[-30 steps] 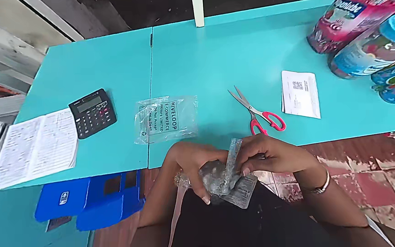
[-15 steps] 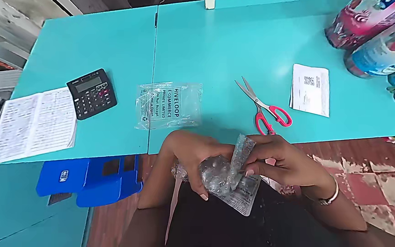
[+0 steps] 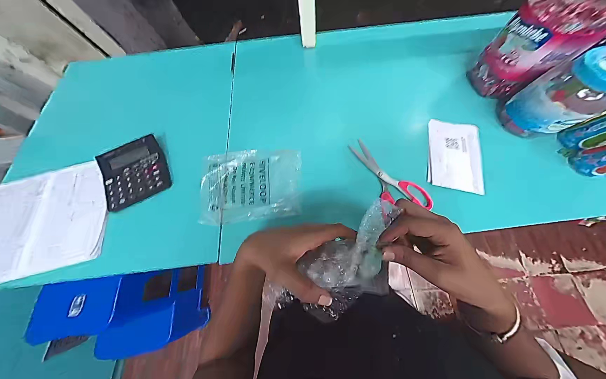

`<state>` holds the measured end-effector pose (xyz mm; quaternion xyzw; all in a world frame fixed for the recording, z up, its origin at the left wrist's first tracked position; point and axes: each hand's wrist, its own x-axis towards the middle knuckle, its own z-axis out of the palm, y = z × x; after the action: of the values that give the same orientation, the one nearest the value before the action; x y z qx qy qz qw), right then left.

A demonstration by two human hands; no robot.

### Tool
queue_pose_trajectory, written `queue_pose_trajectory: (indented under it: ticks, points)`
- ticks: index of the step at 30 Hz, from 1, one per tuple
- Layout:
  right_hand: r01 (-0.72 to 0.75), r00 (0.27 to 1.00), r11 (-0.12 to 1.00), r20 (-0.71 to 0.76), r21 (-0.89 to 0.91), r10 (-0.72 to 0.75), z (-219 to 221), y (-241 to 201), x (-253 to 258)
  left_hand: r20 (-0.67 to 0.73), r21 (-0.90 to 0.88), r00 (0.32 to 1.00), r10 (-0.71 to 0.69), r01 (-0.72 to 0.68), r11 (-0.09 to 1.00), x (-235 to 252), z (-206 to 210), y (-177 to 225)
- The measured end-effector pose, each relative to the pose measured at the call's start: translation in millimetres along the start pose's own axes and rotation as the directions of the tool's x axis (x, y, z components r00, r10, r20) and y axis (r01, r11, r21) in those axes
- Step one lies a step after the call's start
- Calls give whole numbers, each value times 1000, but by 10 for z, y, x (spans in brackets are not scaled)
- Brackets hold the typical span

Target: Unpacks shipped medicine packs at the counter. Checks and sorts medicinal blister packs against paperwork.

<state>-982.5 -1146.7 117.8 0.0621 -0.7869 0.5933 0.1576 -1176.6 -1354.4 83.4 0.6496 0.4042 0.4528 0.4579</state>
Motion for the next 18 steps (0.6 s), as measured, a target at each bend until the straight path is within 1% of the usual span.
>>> queue_pose_trajectory:
  ticks: [2,4,5,8,10,12,13,14,15,16,17,18]
  points:
    - [-30,986,998,-163,-58,20,-13,25,-3,-128,29,992,-16,20,999,7,70,-21]
    - [-17,969,995,-247,-102,-9,3,39,-2,-215,82,975,-54,73,994,28,166,-16]
    - [-8,961,993,-277,-115,-24,16,30,6,-253,126,963,-88,123,984,38,202,5]
    - [19,946,988,-316,-156,-68,18,-14,2,-377,181,902,-211,295,938,119,297,56]
    - [66,939,964,-311,-256,-147,49,-44,-33,-458,193,851,-258,379,905,208,343,61]
    - [104,928,926,-299,-362,-221,110,-57,-74,-531,196,802,-275,432,880,280,365,57]
    - [116,921,906,-297,-407,-251,128,-39,-86,-562,184,782,-270,437,881,313,358,38]
    - [120,917,883,-290,-455,-274,129,-7,-103,-580,145,773,-258,409,901,349,342,5]
    - [115,916,855,-279,-505,-288,122,26,-126,-585,71,773,-248,353,933,385,323,-22]
    - [102,916,828,-273,-551,-294,110,58,-147,-573,-48,781,-250,273,961,418,307,-32]
    - [83,915,815,-279,-574,-290,94,89,-159,-559,-199,788,-256,172,965,446,307,-15]
    - [54,917,813,-293,-579,-270,74,120,-166,-551,-349,790,-267,73,934,470,326,23]
